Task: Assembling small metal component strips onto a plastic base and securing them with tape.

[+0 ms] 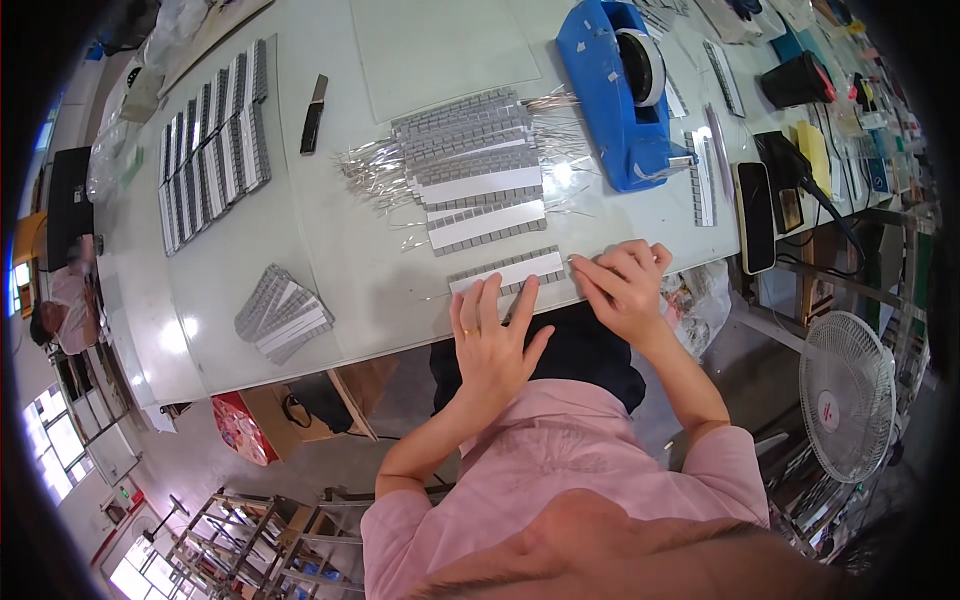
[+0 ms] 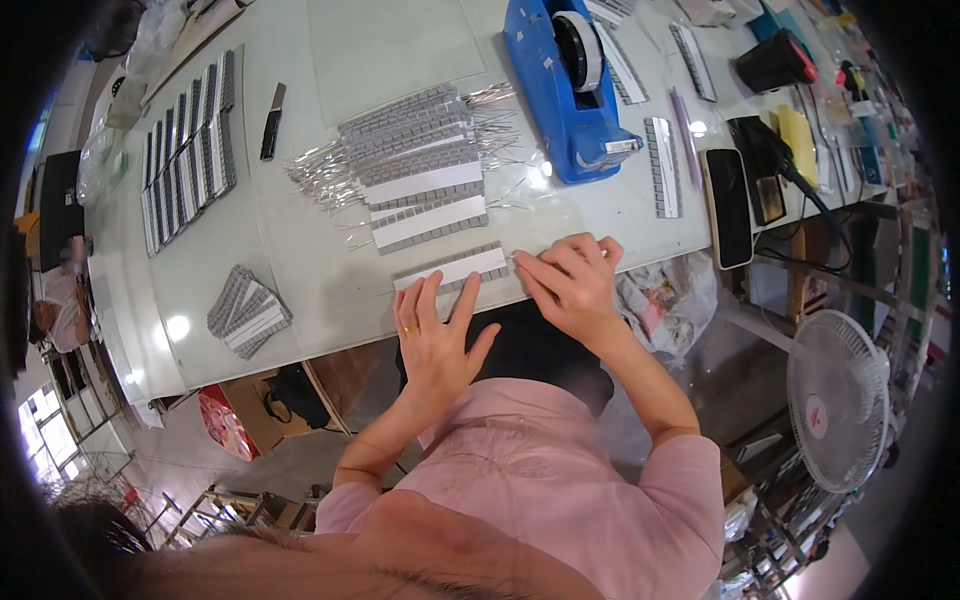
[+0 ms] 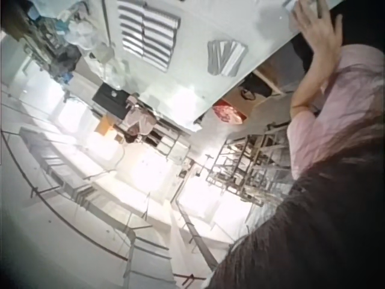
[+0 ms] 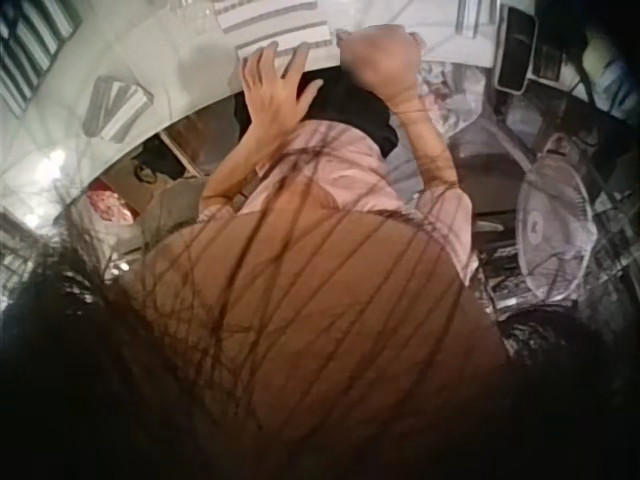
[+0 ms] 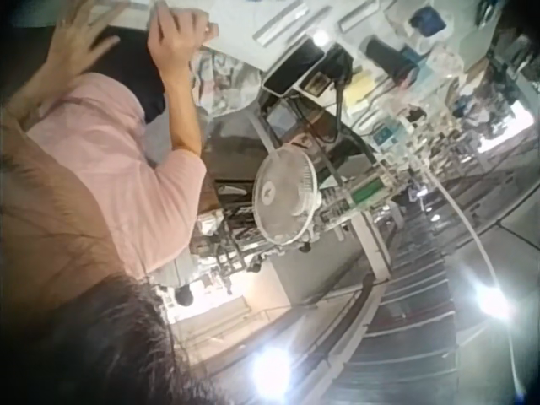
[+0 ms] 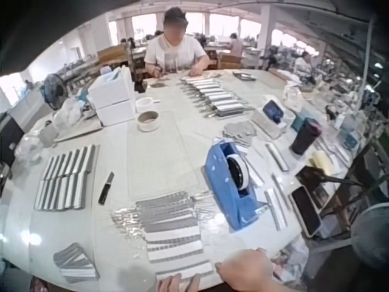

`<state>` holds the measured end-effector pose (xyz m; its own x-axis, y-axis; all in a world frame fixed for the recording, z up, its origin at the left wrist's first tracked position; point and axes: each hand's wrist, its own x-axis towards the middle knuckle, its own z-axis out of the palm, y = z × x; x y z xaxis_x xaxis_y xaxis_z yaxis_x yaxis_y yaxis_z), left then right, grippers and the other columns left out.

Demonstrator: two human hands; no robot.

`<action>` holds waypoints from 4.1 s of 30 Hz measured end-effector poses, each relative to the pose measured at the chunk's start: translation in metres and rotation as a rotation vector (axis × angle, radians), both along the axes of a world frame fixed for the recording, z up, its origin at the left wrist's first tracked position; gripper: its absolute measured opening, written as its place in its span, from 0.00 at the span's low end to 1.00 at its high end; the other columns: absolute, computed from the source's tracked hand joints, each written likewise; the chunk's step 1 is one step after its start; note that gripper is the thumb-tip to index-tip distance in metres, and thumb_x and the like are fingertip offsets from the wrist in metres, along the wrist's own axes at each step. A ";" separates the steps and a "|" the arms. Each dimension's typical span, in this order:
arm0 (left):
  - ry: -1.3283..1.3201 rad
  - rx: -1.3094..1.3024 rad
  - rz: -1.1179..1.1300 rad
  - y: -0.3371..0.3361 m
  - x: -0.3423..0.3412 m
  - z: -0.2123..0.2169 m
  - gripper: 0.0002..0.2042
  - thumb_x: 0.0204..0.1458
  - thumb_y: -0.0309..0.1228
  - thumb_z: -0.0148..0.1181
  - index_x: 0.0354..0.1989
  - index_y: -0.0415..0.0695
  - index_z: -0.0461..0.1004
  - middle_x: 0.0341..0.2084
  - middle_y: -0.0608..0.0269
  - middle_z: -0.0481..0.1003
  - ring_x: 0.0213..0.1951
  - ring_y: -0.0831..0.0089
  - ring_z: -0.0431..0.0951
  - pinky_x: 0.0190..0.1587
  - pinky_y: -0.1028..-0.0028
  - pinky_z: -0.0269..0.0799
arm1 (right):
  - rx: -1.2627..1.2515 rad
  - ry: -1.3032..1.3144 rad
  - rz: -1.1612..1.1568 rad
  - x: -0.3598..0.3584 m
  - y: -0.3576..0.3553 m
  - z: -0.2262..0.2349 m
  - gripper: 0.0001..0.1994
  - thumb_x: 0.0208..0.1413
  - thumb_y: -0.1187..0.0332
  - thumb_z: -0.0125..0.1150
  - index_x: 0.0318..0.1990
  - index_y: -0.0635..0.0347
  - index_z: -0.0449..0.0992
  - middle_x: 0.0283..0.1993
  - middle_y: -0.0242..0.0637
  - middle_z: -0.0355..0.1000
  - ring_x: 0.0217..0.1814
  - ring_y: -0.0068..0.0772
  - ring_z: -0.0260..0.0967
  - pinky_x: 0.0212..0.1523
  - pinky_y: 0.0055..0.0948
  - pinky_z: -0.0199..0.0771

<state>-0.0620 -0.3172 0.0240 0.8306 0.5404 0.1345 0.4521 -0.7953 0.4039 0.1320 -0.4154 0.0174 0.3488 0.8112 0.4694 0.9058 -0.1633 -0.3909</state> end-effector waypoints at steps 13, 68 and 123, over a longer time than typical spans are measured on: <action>0.031 0.025 0.015 -0.001 0.004 0.002 0.36 0.47 0.54 0.68 0.66 0.58 0.69 0.61 0.49 0.59 0.63 0.50 0.58 0.66 0.45 0.53 | -0.023 -0.339 0.053 -0.011 0.009 0.001 0.14 0.47 0.65 0.71 0.44 0.48 0.83 0.30 0.20 0.67 0.37 0.23 0.67 0.42 0.36 0.51; 0.038 0.108 0.030 0.001 -0.001 -0.007 0.33 0.50 0.41 0.68 0.65 0.45 0.68 0.60 0.51 0.61 0.62 0.50 0.57 0.66 0.49 0.57 | 0.028 0.058 -0.286 0.050 0.020 0.086 0.07 0.46 0.72 0.70 0.34 0.53 0.81 0.36 0.34 0.69 0.41 0.42 0.64 0.44 0.39 0.61; 0.038 0.162 0.038 -0.004 0.001 -0.014 0.32 0.51 0.42 0.67 0.65 0.47 0.68 0.59 0.53 0.62 0.61 0.50 0.60 0.64 0.49 0.59 | -0.115 0.219 -0.258 -0.034 0.041 0.018 0.22 0.42 0.58 0.74 0.47 0.44 0.78 0.50 0.39 0.64 0.56 0.47 0.58 0.55 0.47 0.50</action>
<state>-0.0614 -0.3209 0.0102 0.8164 0.5450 0.1910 0.4952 -0.8308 0.2540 0.0976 -0.3741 0.0357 0.6312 0.7267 0.2711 0.7258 -0.4301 -0.5369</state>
